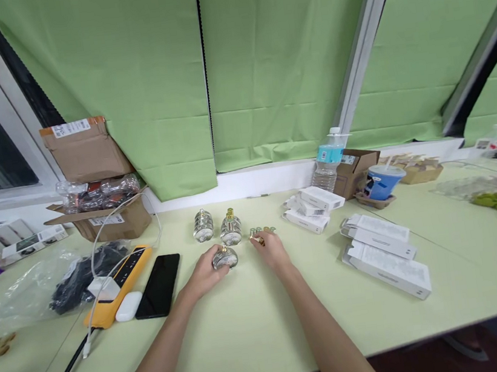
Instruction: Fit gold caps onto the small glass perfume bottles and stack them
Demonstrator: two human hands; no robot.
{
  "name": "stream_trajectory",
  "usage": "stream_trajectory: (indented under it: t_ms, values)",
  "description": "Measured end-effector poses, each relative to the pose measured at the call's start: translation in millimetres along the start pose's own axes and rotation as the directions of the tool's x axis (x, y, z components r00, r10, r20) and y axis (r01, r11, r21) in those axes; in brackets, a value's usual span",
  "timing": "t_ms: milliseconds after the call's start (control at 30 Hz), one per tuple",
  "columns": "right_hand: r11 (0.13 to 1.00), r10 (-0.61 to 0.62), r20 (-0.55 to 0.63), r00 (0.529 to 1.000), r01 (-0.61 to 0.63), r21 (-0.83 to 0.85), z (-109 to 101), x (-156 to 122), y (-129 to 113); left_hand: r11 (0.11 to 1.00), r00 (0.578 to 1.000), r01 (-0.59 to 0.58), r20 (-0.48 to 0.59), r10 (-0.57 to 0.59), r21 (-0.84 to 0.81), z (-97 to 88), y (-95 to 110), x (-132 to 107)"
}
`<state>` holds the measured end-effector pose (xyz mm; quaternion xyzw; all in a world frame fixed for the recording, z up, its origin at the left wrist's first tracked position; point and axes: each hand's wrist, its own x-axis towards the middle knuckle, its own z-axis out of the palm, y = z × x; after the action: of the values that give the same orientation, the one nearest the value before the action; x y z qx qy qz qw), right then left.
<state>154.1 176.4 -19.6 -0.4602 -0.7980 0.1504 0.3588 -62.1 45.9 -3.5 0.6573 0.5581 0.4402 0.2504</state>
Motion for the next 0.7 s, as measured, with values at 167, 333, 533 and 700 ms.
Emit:
stream_trajectory:
  t_ms: [167, 333, 533, 700]
  values:
    - [0.991, -0.036, 0.080, 0.996, 0.045, -0.123, 7.9, 3.0, -4.0, 1.000, 1.000, -0.019, -0.006, 0.019, 0.012, 1.2, -0.8, -0.3]
    - [0.965, 0.020, 0.112, 0.993, 0.010, -0.261, 8.1, 4.3, -7.8, 1.000, 1.000, -0.005, -0.011, 0.005, 0.001, 1.4, -0.1, -0.8]
    - [0.954, 0.094, 0.092, 0.991, -0.063, -0.291, 5.7, 5.8, -8.2, 1.000, 1.000, -0.002, -0.005, 0.002, -0.008, -0.7, 3.8, -1.9]
    - [0.946, 0.152, 0.090, 0.984, -0.118, -0.303, 5.0, 7.8, -5.6, 1.000, 1.000, 0.020, -0.001, -0.020, -0.003, -0.4, 4.2, -2.0]
